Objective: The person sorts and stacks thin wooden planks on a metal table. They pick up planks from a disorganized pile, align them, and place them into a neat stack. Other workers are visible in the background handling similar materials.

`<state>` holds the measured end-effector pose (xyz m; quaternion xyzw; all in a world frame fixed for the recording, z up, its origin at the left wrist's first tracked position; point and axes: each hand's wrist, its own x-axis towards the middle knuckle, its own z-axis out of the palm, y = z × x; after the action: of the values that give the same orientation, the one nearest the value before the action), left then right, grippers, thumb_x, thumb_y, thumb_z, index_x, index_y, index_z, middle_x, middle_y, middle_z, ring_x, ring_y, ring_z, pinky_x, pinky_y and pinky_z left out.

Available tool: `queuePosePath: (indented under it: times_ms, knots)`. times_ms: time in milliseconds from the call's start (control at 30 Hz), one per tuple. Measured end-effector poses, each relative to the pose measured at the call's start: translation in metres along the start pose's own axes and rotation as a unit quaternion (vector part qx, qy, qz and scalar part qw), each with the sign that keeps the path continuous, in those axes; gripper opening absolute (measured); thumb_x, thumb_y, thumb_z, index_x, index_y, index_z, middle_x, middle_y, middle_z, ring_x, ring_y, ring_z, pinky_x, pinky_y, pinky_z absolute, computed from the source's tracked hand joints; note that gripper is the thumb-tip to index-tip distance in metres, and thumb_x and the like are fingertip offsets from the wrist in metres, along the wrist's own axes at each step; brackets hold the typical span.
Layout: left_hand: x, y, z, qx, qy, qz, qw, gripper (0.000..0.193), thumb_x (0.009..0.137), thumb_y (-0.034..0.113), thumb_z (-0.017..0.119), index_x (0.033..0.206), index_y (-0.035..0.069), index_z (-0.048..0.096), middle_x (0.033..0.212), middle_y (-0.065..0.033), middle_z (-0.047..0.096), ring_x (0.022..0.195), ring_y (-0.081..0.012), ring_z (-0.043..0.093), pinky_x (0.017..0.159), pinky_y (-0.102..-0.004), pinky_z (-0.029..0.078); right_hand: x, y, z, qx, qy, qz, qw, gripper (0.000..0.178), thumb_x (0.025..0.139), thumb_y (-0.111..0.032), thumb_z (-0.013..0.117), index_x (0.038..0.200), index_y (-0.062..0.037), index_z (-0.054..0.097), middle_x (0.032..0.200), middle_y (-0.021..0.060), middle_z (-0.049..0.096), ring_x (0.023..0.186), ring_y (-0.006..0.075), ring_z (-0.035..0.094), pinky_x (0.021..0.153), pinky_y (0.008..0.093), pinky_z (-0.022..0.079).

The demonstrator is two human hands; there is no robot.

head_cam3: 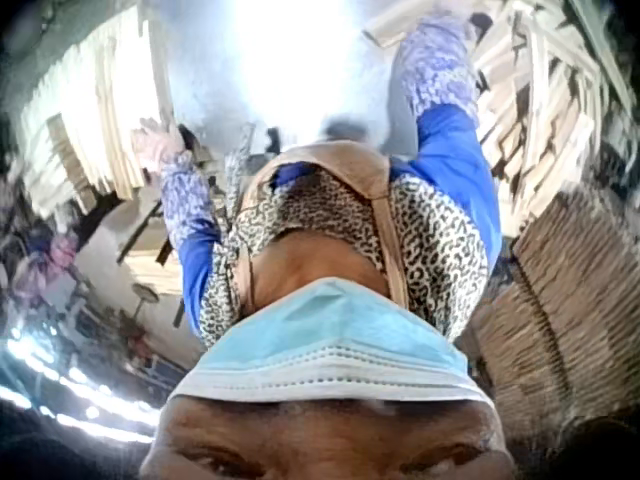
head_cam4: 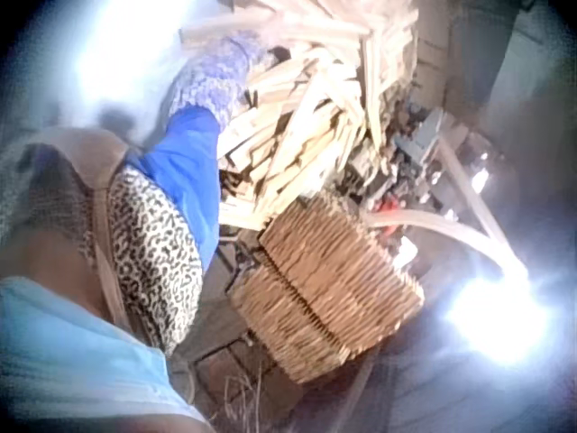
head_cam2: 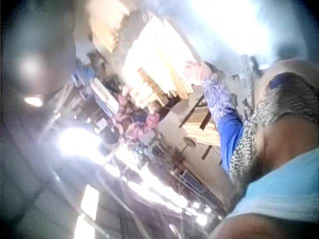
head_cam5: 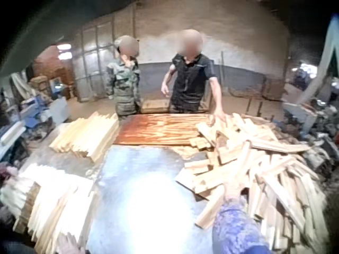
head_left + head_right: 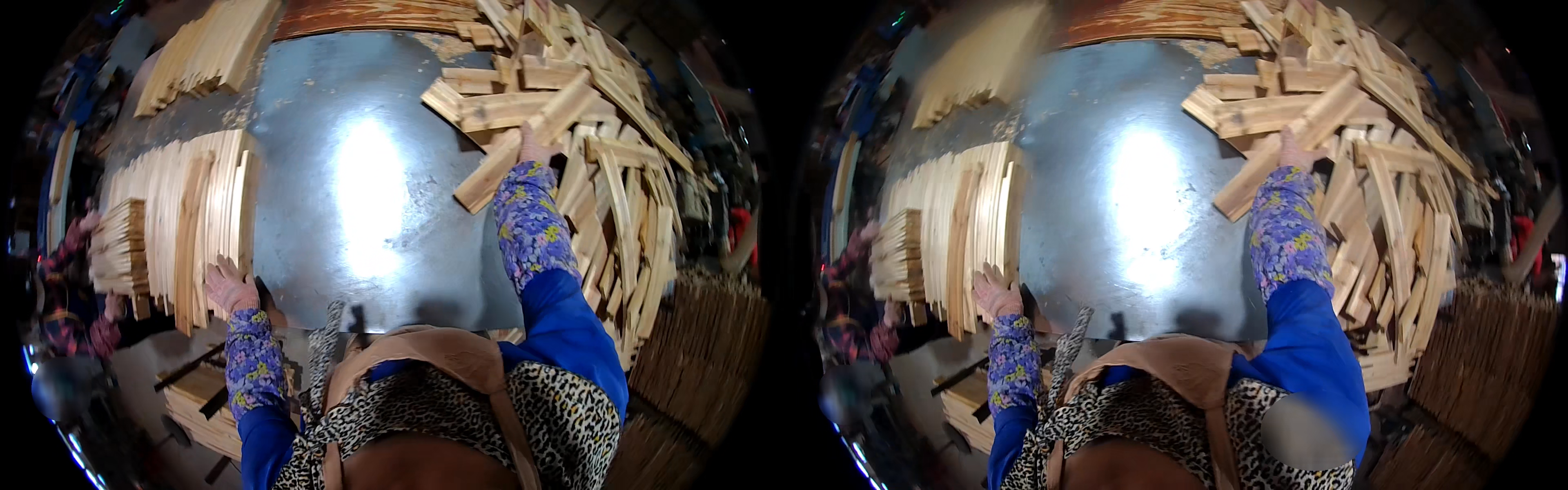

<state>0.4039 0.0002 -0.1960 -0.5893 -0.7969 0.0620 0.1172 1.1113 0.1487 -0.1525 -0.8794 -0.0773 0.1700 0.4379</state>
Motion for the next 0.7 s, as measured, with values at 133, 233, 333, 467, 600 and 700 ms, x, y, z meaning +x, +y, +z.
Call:
queuePosePath:
  times_ms: [133, 233, 333, 467, 600, 700]
  knots:
    - [0.013, 0.105, -0.025, -0.396, 0.023, 0.077, 0.915, 0.086, 0.086, 0.030, 0.087, 0.158, 0.000, 0.051, 0.149, -0.0288, 0.058, 0.138, -0.0427, 0.057, 0.117, -0.0569, 0.044, 0.001, 0.083, 0.000, 0.111, -0.064, -0.108, 0.986, 0.132, 0.082, -0.049, 0.094, 0.175, -0.0009, 0.013, 0.168, 0.0315, 0.044, 0.154, 0.0437, 0.047, 0.131, 0.0481, 0.033]
    - [-0.021, 0.190, -0.085, -0.529, -0.023, 0.178, 0.829, 0.053, 0.088, 0.019, 0.082, 0.136, -0.002, 0.071, 0.128, -0.0275, 0.071, 0.124, -0.0448, 0.066, 0.112, -0.0542, 0.051, -0.141, 0.075, -0.012, 0.160, -0.086, -0.095, 0.979, 0.108, 0.090, -0.030, 0.090, 0.168, 0.0054, 0.024, 0.152, 0.0275, 0.059, 0.139, 0.0380, 0.059, 0.122, 0.0436, 0.045]
    - [-0.028, 0.257, -0.109, -0.463, 0.103, 0.393, 0.788, 0.068, 0.079, 0.028, 0.086, 0.140, 0.004, 0.069, 0.147, -0.0228, 0.059, 0.137, -0.0431, 0.055, 0.121, -0.0573, 0.042, -0.194, 0.136, -0.027, 0.148, -0.169, -0.122, 0.967, 0.091, 0.094, -0.012, 0.085, 0.164, 0.0075, 0.030, 0.138, 0.0225, 0.067, 0.125, 0.0311, 0.068, 0.111, 0.0411, 0.055]
    - [-0.001, 0.301, -0.103, -0.319, -0.128, 0.407, 0.846, 0.096, 0.082, 0.053, 0.079, 0.159, 0.004, 0.050, 0.154, -0.0245, 0.055, 0.144, -0.0400, 0.053, 0.123, -0.0557, 0.039, -0.239, 0.187, -0.049, 0.224, -0.292, -0.001, 0.930, 0.079, 0.093, -0.011, 0.084, 0.157, 0.0039, 0.040, 0.133, 0.0203, 0.070, 0.121, 0.0279, 0.070, 0.104, 0.0388, 0.058]
    - [-0.010, 0.320, -0.110, -0.251, -0.362, 0.417, 0.795, 0.095, 0.083, 0.056, 0.079, 0.154, -0.001, 0.051, 0.140, -0.0273, 0.067, 0.132, -0.0410, 0.064, 0.113, -0.0483, 0.051, -0.236, 0.201, -0.052, 0.122, -0.277, -0.008, 0.953, 0.059, 0.093, -0.010, 0.083, 0.140, 0.0050, 0.050, 0.123, 0.0187, 0.073, 0.108, 0.0255, 0.073, 0.097, 0.0377, 0.060]
    - [-0.032, 0.311, -0.100, -0.307, -0.469, 0.295, 0.774, 0.076, 0.087, 0.055, 0.077, 0.136, -0.002, 0.067, 0.127, -0.0270, 0.073, 0.122, -0.0411, 0.070, 0.108, -0.0484, 0.053, -0.230, 0.199, -0.063, 0.139, -0.251, 0.011, 0.958, 0.044, 0.096, -0.006, 0.076, 0.134, 0.0034, 0.055, 0.119, 0.0167, 0.074, 0.102, 0.0232, 0.072, 0.092, 0.0364, 0.061]
